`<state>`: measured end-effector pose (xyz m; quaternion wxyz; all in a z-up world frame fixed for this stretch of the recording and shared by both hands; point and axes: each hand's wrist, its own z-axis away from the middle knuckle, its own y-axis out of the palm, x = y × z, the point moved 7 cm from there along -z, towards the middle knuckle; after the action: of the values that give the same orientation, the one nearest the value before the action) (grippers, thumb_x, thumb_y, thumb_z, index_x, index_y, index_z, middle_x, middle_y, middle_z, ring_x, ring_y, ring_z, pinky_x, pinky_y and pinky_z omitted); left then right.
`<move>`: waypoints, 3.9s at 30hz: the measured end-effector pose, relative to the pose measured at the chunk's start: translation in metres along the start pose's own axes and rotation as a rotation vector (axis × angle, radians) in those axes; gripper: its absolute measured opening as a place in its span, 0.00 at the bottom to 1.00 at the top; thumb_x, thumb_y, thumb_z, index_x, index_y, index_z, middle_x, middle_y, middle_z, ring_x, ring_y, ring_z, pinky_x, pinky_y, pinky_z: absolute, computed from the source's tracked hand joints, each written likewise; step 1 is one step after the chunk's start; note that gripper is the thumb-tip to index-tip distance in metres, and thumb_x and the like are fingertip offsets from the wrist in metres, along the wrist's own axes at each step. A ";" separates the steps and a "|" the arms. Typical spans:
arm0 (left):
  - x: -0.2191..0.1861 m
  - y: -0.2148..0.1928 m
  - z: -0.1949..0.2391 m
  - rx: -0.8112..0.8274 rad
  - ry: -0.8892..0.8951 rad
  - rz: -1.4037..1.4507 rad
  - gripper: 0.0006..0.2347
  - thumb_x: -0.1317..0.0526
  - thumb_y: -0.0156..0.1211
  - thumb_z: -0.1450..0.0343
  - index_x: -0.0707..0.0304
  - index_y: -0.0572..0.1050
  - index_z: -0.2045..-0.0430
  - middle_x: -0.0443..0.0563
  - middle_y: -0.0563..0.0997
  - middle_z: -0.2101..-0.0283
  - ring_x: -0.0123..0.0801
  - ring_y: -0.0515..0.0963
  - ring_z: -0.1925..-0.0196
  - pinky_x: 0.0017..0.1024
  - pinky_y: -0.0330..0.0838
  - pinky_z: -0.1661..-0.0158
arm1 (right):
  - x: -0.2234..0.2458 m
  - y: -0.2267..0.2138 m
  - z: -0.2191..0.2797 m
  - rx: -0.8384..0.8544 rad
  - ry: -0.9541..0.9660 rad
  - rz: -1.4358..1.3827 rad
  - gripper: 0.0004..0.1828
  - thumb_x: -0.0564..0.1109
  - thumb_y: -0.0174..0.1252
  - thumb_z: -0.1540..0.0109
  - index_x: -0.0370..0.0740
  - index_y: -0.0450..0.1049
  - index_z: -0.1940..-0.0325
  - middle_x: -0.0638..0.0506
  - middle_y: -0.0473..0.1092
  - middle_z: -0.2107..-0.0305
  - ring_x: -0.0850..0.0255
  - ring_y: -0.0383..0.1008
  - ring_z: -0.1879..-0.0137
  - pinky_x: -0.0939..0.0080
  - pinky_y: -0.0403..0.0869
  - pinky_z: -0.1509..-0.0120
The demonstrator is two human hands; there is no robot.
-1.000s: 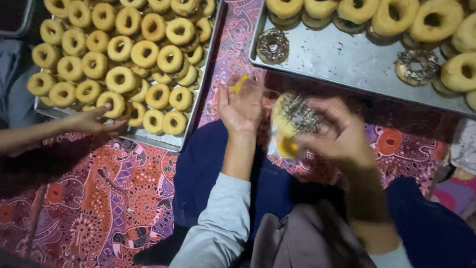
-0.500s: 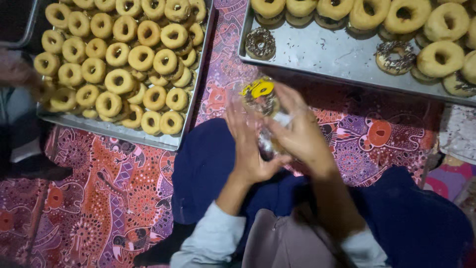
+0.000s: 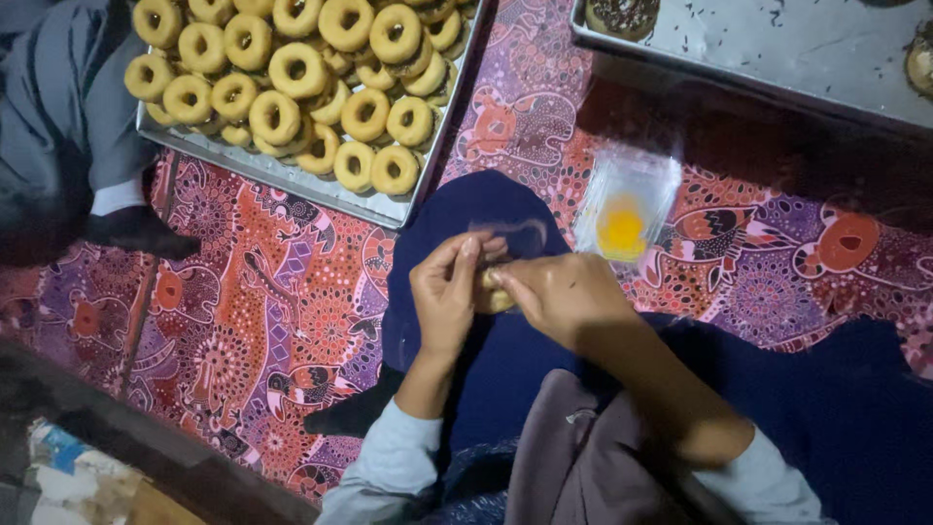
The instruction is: The person sits on the floor and repeatedly picks doughnuts from a metal tray, places them into small plastic bags, and sets the filled bags aside. The person handles both plain and chocolate-topped doughnuts.
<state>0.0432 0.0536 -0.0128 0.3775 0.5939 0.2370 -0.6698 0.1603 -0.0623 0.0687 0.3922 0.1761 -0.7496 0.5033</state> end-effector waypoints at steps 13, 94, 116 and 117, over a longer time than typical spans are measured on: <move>-0.042 0.026 0.023 -0.110 0.362 -0.222 0.08 0.68 0.56 0.22 0.75 0.80 0.54 0.55 0.86 0.57 0.28 0.86 0.56 0.27 0.82 0.52 | -0.037 -0.048 -0.035 -0.211 0.381 0.020 0.17 0.35 0.61 0.34 0.34 0.77 0.40 0.38 0.76 0.64 0.46 0.79 0.61 0.49 0.75 0.57; -0.010 0.185 -0.018 0.262 0.703 -0.415 0.09 0.71 0.63 0.29 0.59 0.77 0.57 0.56 0.84 0.53 0.34 0.85 0.54 0.29 0.79 0.52 | -0.110 -0.073 0.047 -0.470 0.224 0.239 0.23 0.34 0.56 0.36 0.29 0.70 0.35 0.36 0.71 0.40 0.43 0.72 0.33 0.31 0.52 0.19; 0.036 0.103 -0.169 0.060 -0.421 1.459 0.19 0.47 0.52 0.24 0.69 0.74 0.57 0.68 0.79 0.60 0.55 0.79 0.53 0.63 0.65 0.37 | -0.176 -0.126 -0.122 -0.263 0.103 -0.011 0.37 0.41 0.76 0.44 0.34 0.70 0.33 0.41 0.71 0.46 0.47 0.74 0.40 0.50 0.72 0.33; 0.038 0.103 -0.171 0.044 -0.396 1.450 0.20 0.47 0.51 0.24 0.69 0.74 0.56 0.69 0.78 0.58 0.55 0.78 0.51 0.62 0.65 0.37 | -0.160 -0.133 -0.101 -0.321 0.111 -0.117 0.38 0.40 0.76 0.43 0.32 0.69 0.31 0.41 0.70 0.44 0.49 0.73 0.37 0.50 0.71 0.31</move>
<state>0.2300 0.1139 -0.0678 0.7477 0.4770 -0.2992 -0.3520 0.3903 -0.0509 0.0469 0.4844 0.1265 -0.7861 0.3625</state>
